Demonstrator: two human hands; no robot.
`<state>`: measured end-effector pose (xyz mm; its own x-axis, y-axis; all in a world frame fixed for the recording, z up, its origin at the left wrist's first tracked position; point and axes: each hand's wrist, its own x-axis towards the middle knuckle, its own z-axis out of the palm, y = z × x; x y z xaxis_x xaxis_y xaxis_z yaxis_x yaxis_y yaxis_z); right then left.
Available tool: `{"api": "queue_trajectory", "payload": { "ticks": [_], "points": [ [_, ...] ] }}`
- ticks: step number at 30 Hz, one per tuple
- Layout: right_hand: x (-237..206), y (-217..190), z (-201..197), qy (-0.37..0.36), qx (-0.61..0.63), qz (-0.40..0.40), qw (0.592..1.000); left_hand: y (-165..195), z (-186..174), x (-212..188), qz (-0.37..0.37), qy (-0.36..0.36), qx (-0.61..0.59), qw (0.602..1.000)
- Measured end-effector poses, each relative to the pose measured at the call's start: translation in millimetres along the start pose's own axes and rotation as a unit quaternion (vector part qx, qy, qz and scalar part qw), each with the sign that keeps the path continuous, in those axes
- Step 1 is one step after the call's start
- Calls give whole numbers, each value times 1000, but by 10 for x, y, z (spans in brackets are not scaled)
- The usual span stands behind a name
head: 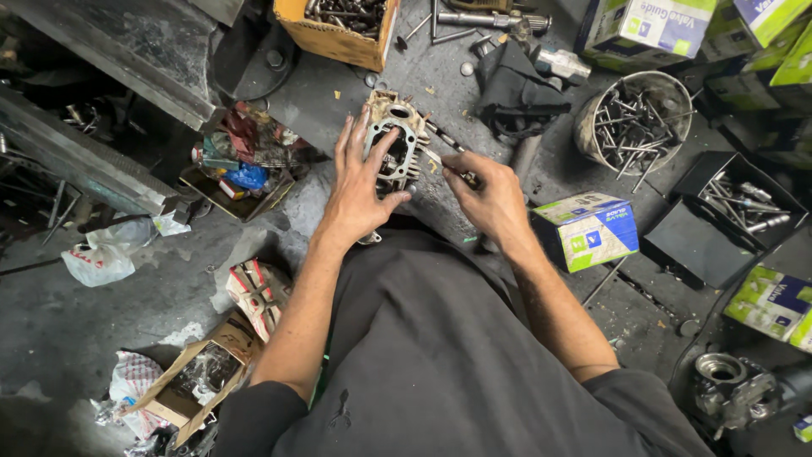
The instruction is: The person sits at a cluttered workbench and works on a motorcycle engine cylinder head, using a small hand tool to drive a valve component out of the head while steadying it with the other hand. They reposition and turn the head repeatedly, set parts aside, and pick up another cylinder head to continue the same work.
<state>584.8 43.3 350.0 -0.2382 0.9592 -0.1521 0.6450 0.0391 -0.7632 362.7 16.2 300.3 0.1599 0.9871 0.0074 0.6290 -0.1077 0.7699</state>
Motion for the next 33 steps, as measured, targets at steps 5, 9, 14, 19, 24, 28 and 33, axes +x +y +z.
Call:
{"api": "queue_trajectory", "payload": {
  "ticks": [5, 9, 14, 19, 24, 28, 33],
  "points": [
    [-6, -23, -2, 11, 1, 11, 1000, -28, 9, -2, 0, 0, -11, 1000],
    [-10, -43, -10, 5, 1, 9, 1000, -48, 14, -4, 9, 3, -12, 1000],
    [1, -83, -17, 17, -21, -17, 999, -50, 15, -6, 10, 4, -17, 1000],
    [16, -163, -42, 7, -54, 26, 998, -99, 19, -16, 11, -5, -27, 1000],
    [23, -235, -94, 10, -82, -25, 996, -207, 62, -31, 47, 7, -30, 998],
    [-1, -280, -158, -18, -151, -66, 986, -252, 90, -52, 59, 15, -39, 997],
    [-152, -385, -142, -101, -191, -60, 974, -244, 75, -49, 31, 5, -73, 997]
  ]
}}
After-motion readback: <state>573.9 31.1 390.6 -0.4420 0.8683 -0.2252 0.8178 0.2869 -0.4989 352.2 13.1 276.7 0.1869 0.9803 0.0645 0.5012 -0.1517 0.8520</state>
